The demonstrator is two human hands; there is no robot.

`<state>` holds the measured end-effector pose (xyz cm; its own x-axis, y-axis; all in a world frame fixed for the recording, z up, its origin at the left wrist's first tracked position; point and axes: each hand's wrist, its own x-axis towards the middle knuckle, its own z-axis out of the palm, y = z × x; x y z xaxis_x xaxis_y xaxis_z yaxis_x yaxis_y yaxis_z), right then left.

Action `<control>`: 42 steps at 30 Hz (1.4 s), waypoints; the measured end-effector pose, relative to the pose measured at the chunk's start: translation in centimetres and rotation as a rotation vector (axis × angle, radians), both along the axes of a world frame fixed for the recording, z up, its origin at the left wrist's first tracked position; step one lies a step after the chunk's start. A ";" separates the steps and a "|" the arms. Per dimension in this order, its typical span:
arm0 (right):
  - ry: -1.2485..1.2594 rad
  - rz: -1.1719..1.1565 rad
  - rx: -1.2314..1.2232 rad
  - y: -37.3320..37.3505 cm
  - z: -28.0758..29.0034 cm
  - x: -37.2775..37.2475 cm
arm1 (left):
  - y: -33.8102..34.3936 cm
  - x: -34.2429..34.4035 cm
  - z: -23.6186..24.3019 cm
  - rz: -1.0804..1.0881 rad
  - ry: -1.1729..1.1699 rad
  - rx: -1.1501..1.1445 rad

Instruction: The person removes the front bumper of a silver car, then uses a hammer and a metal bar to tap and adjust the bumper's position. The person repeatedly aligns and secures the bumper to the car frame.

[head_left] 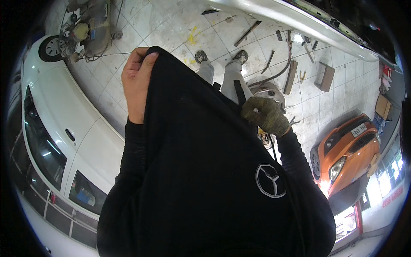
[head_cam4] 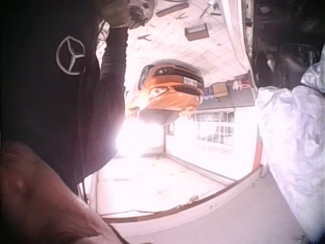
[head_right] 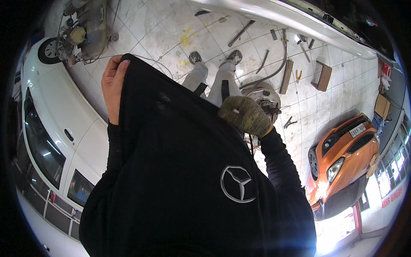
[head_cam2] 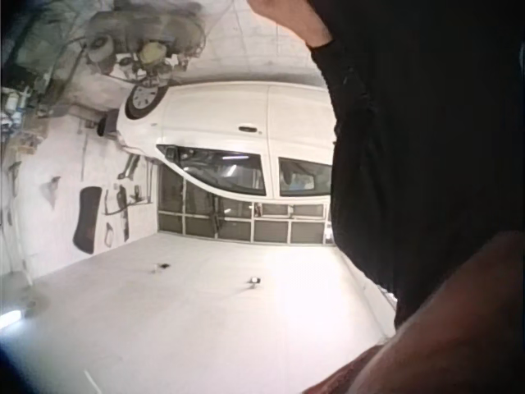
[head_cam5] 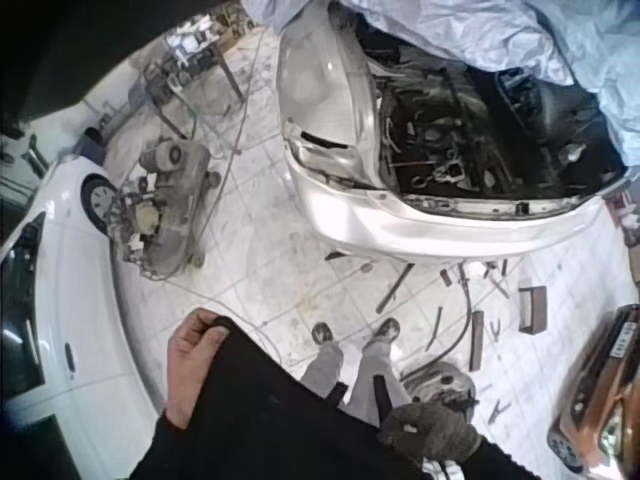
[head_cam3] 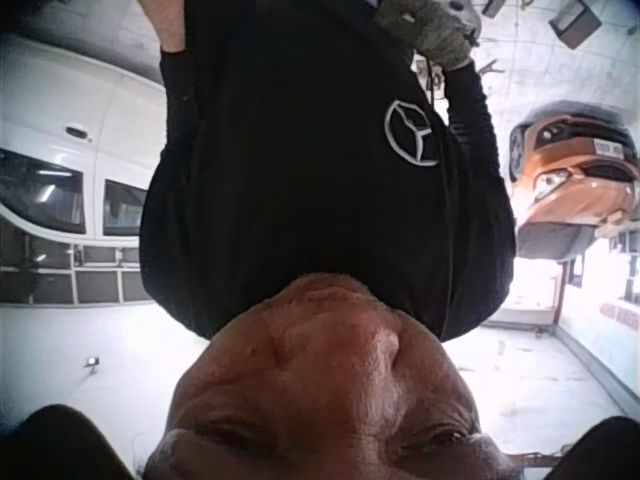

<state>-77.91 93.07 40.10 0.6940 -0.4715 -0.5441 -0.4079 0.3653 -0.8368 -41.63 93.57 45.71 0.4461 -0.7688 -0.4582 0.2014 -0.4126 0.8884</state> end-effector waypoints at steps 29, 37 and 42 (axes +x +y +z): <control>0.105 0.289 -0.598 -6.3 -17.2 -19.2 | 13.0 -7.2 -11.7 0.175 0.523 0.509; 0.454 -0.310 0.409 -1.1 -16.9 -20.7 | 25.5 -9.2 -14.0 0.009 0.595 0.550; 0.144 0.209 -0.262 0.2 -18.5 -22.8 | 26.1 -7.8 -11.0 -0.514 0.046 0.445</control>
<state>-100.70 93.29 21.58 0.7152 -0.4640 -0.5227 -0.5713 0.0425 -0.8196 -49.40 119.70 34.71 0.0471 -0.6114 -0.7899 -0.0844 -0.7904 0.6068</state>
